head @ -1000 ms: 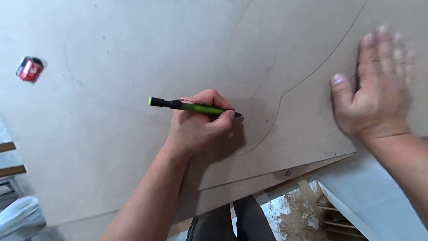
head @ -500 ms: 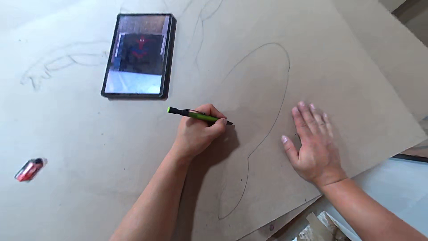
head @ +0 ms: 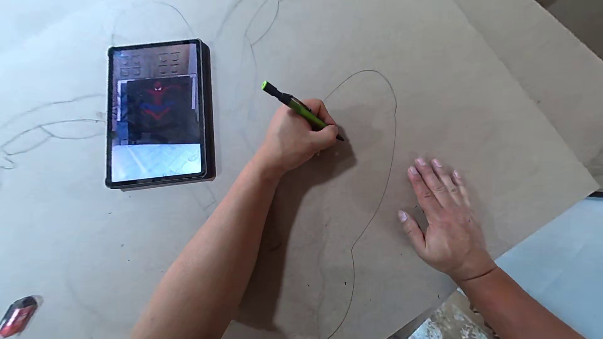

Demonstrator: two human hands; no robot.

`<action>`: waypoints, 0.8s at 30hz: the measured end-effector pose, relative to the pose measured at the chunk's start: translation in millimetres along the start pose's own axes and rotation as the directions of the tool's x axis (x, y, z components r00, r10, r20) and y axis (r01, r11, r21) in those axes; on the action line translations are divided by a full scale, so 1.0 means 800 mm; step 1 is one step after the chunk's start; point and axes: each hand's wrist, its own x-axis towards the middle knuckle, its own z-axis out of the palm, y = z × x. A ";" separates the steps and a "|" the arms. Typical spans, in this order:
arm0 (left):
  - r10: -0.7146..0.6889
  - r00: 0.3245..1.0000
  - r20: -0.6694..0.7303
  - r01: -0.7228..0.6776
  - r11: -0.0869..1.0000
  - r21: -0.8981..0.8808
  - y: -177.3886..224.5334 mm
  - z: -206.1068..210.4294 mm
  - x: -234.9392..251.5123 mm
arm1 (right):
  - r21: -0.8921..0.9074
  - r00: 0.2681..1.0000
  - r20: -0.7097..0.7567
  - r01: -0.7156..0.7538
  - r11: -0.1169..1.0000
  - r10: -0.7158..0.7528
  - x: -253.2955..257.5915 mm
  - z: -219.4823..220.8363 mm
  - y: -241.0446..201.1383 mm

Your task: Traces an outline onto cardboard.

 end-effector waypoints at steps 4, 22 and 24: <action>0.041 0.999 0.018 -0.041 0.999 0.002 -0.002 0.001 -0.001 | -0.001 1.000 0.015 0.000 1.000 0.000 0.000 -0.001 0.001; 0.105 0.994 0.036 -0.108 0.992 0.064 -0.004 0.003 0.001 | 0.011 0.999 0.032 -0.009 1.000 0.009 0.000 -0.002 0.002; 0.114 0.993 0.040 -0.116 0.990 0.074 -0.003 0.003 0.000 | 0.012 0.999 0.034 -0.004 1.000 0.004 0.000 -0.002 0.002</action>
